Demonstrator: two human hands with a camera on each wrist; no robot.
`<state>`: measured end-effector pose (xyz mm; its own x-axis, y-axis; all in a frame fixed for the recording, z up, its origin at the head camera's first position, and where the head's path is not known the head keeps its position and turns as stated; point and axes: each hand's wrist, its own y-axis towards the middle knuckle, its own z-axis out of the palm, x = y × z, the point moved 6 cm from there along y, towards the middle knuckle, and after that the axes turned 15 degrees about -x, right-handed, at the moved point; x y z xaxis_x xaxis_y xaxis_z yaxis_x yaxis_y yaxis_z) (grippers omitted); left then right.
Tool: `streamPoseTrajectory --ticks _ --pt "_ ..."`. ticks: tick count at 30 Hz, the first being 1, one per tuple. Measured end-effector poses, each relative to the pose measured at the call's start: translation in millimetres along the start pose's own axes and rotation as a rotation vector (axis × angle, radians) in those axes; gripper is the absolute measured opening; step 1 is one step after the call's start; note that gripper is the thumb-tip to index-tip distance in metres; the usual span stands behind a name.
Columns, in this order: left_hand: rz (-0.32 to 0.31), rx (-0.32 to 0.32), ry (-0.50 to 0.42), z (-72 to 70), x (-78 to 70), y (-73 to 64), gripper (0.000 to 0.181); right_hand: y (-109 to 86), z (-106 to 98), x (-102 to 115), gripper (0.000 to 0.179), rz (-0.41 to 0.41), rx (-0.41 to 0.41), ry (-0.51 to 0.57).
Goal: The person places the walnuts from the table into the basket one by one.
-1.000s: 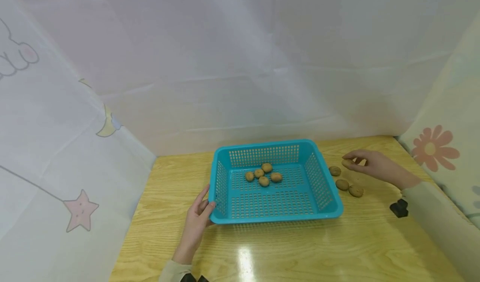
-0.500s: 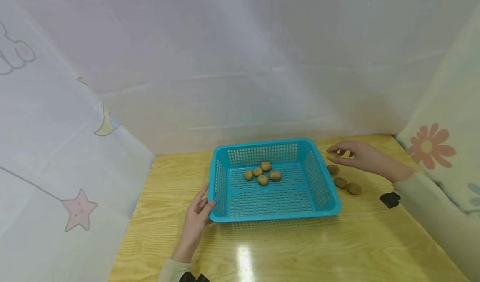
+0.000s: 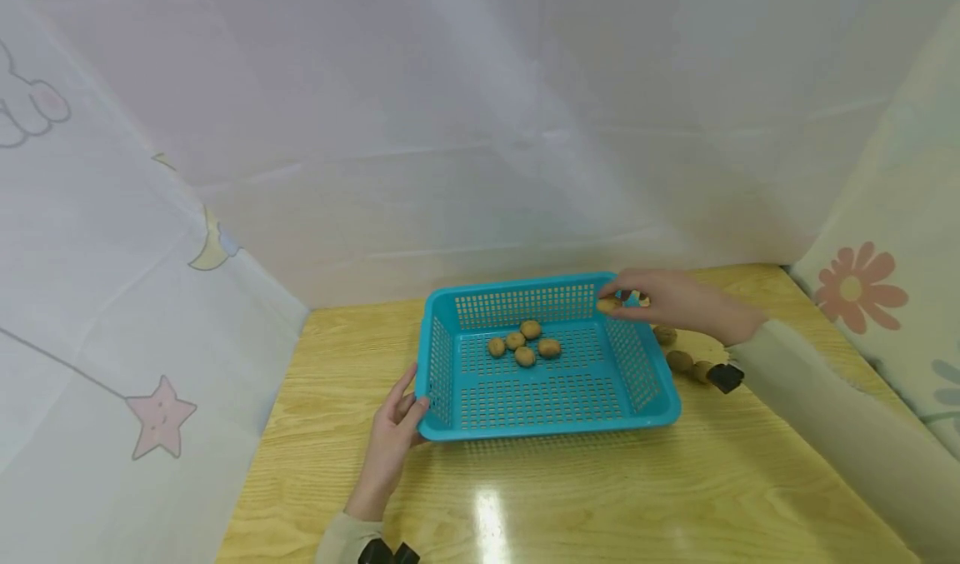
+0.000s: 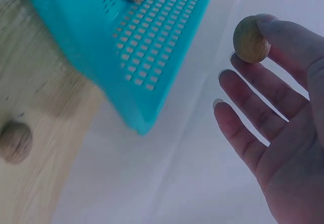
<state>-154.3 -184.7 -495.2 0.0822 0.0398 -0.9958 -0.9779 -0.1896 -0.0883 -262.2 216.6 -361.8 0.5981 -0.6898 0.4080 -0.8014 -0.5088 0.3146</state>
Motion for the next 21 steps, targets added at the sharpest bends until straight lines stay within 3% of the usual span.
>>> streamPoseTrajectory --ticks 8,21 --pt "0.005 0.009 -0.002 0.3 -1.2 -0.4 0.064 33.0 25.2 28.5 0.032 -0.056 0.043 0.058" --pt "0.014 0.003 0.009 0.4 -0.8 -0.2 0.065 64.7 85.4 49.8 0.031 -0.095 0.103 0.228"
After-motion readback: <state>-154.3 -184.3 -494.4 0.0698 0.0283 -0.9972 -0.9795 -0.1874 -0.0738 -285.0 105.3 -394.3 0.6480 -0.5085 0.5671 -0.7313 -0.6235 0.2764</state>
